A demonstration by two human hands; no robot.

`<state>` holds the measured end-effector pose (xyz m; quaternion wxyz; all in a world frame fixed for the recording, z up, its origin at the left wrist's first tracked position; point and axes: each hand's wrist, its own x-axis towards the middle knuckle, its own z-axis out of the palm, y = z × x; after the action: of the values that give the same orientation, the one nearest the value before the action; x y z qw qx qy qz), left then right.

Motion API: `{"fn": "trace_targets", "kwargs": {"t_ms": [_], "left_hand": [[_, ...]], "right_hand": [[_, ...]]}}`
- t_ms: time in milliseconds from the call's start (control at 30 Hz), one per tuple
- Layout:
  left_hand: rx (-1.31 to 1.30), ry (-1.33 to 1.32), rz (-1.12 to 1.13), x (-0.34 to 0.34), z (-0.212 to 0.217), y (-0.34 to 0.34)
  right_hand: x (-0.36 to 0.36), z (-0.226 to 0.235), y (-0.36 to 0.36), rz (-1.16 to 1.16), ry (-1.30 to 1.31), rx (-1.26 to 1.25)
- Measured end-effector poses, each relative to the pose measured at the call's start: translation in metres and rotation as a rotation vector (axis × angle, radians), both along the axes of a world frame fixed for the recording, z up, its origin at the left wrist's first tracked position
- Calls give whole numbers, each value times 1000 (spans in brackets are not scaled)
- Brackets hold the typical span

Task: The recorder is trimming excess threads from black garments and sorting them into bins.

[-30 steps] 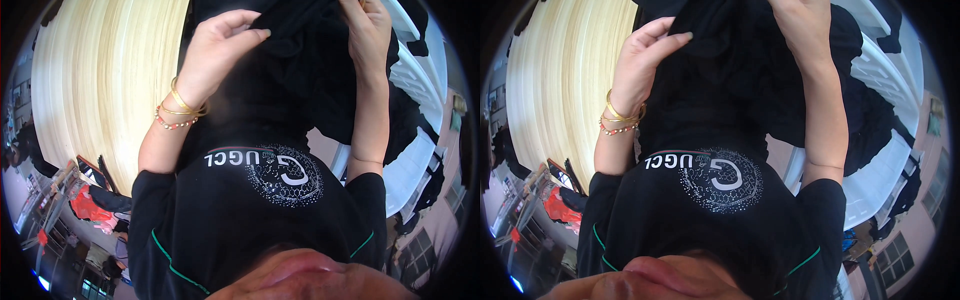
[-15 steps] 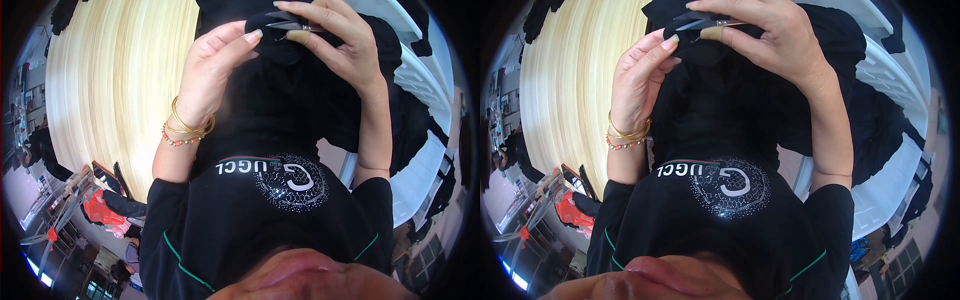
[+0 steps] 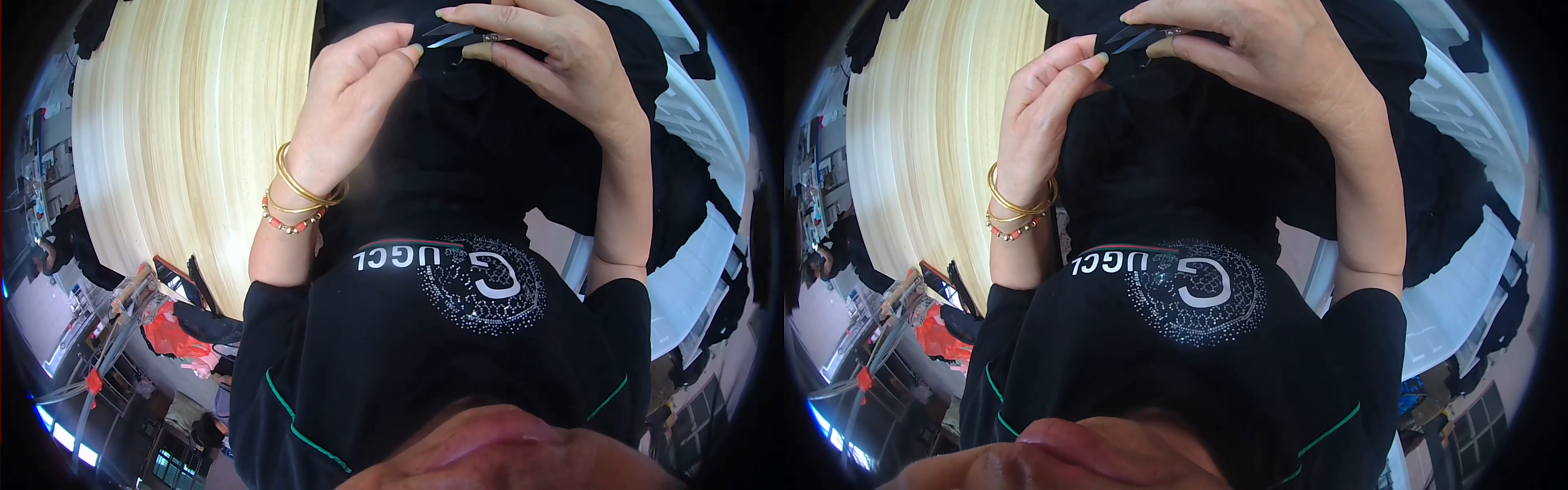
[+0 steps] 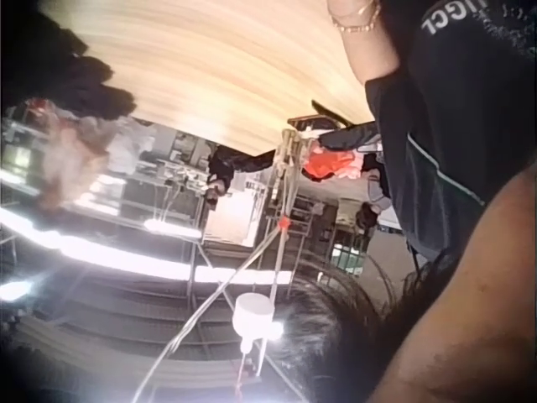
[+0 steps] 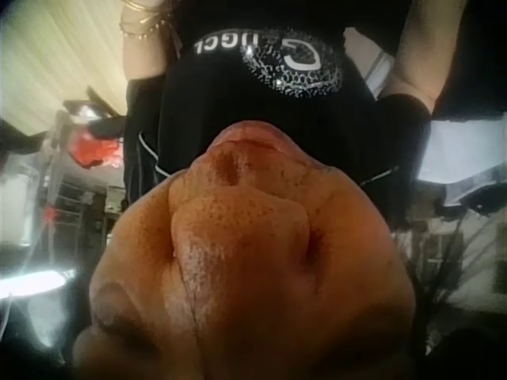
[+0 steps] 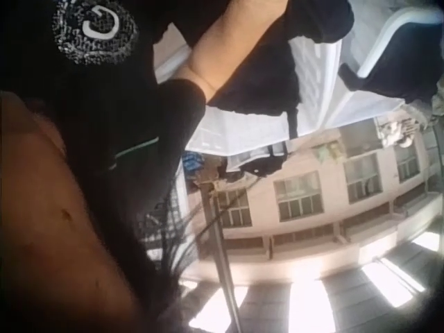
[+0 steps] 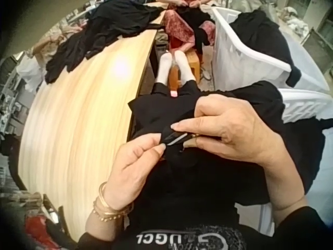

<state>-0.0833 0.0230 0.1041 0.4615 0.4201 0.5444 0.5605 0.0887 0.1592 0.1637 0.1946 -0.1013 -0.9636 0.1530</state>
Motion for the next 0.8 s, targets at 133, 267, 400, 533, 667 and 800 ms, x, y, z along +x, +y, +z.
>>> {"fn": "trace_targets", "kwargs": {"t_ms": [133, 267, 400, 533, 667, 800], "left_hand": [[22, 54, 0, 2, 1, -2], [3, 63, -34, -2, 0, 0], [-32, 66, -72, -7, 2, 3], [-26, -74, -110, -3, 6, 8], [-158, 196, -230, -12, 6, 4], [-150, 188, -172, -43, 26, 11]], "right_hand": [[1, 0, -1, 25, 25, -15], [-1, -2, 2, 46, 11, -41], [-5, -1, 5, 56, 27, -68], [5, -1, 10, 64, 59, 35], [6, -20, 20, -61, 246, -238], [22, -22, 21, -224, 439, -398]]}}
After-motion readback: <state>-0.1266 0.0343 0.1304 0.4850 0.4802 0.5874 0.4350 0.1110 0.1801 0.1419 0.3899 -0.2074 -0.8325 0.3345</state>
